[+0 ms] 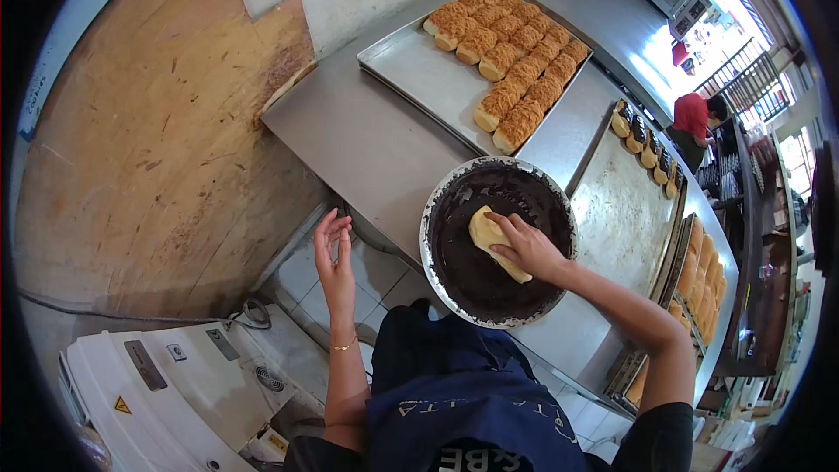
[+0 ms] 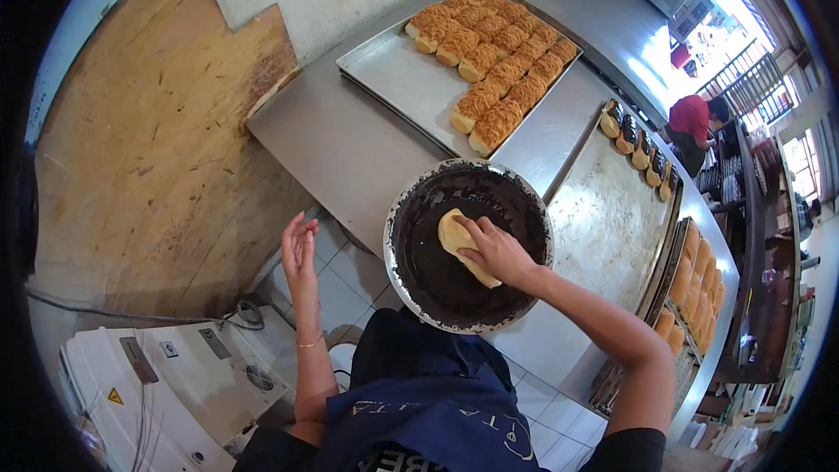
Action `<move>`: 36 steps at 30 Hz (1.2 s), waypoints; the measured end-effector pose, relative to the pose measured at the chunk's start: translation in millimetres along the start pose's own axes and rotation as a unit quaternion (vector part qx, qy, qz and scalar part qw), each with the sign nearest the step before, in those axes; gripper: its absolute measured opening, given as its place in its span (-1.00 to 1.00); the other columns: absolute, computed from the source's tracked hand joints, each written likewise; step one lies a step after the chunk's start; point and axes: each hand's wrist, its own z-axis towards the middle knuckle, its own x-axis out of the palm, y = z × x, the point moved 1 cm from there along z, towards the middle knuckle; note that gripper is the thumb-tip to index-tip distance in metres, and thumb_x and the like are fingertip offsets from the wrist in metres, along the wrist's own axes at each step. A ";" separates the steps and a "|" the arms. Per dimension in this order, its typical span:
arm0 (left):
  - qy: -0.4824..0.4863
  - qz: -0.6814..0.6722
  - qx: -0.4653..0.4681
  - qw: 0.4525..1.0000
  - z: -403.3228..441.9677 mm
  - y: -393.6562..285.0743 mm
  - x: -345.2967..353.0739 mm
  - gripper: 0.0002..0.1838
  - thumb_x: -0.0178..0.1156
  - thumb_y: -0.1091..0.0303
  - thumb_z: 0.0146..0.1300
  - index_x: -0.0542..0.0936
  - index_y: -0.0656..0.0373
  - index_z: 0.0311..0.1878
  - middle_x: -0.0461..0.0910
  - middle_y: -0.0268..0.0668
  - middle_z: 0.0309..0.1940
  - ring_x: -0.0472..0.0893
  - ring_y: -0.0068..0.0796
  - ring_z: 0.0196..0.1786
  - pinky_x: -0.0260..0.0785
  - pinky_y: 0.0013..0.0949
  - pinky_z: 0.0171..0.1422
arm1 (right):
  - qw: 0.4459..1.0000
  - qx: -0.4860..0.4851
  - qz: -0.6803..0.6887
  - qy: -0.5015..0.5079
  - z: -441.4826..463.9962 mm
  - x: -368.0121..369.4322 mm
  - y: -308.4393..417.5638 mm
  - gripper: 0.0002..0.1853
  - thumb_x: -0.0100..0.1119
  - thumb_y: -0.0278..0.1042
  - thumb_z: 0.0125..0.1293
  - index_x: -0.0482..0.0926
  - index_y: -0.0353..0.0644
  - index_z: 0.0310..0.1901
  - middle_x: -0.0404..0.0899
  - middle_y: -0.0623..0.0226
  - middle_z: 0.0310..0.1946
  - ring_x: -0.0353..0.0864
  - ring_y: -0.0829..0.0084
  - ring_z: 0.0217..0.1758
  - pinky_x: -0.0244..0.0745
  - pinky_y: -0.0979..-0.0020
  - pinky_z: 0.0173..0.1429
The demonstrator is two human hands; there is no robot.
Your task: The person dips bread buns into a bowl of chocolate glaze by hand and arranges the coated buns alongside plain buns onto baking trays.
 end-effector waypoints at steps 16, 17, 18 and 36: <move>-0.017 -0.027 0.002 0.999 -4.8 5.8 -13.7 -0.67 0.01 0.40 0.38 0.40 0.18 0.19 0.52 -0.27 -0.05 0.47 -0.51 0.07 0.25 -0.41 0.26 | 0.654 0.405 0.580 0.270 -27.3 -65.6 -63.2 -0.60 -0.04 -0.22 0.42 0.40 -0.22 0.20 0.57 0.24 0.02 0.63 0.48 -0.03 0.56 0.43 0.08; -0.021 -0.028 0.000 0.999 -5.3 7.0 -14.3 -0.67 0.01 0.40 0.38 0.40 0.18 0.19 0.52 -0.27 -0.05 0.47 -0.51 0.07 0.25 -0.41 0.26 | 0.654 0.405 0.577 0.273 -31.1 -64.0 -62.8 -0.60 -0.04 -0.22 0.42 0.40 -0.22 0.20 0.57 0.24 0.02 0.63 0.48 -0.03 0.56 0.43 0.08; -0.020 -0.028 0.004 0.999 -5.3 8.8 -14.7 -0.67 0.01 0.40 0.38 0.40 0.18 0.18 0.52 -0.27 -0.05 0.47 -0.50 0.07 0.25 -0.41 0.25 | 0.630 0.370 0.618 0.291 -33.6 -63.3 -60.0 -0.61 -0.05 -0.27 0.42 0.39 -0.27 0.19 0.57 0.20 0.03 0.63 0.43 -0.02 0.56 0.41 0.09; 0.007 -0.027 -0.002 1.000 -15.0 12.9 -15.5 -0.67 0.01 0.39 0.37 0.40 0.18 0.18 0.52 -0.26 -0.03 0.47 -0.49 0.08 0.26 -0.41 0.25 | 0.585 0.364 0.712 0.133 -35.5 -36.8 -15.8 -0.51 -0.08 -0.28 0.45 0.19 -0.10 0.37 0.37 0.33 0.24 0.46 0.55 0.17 0.43 0.47 0.23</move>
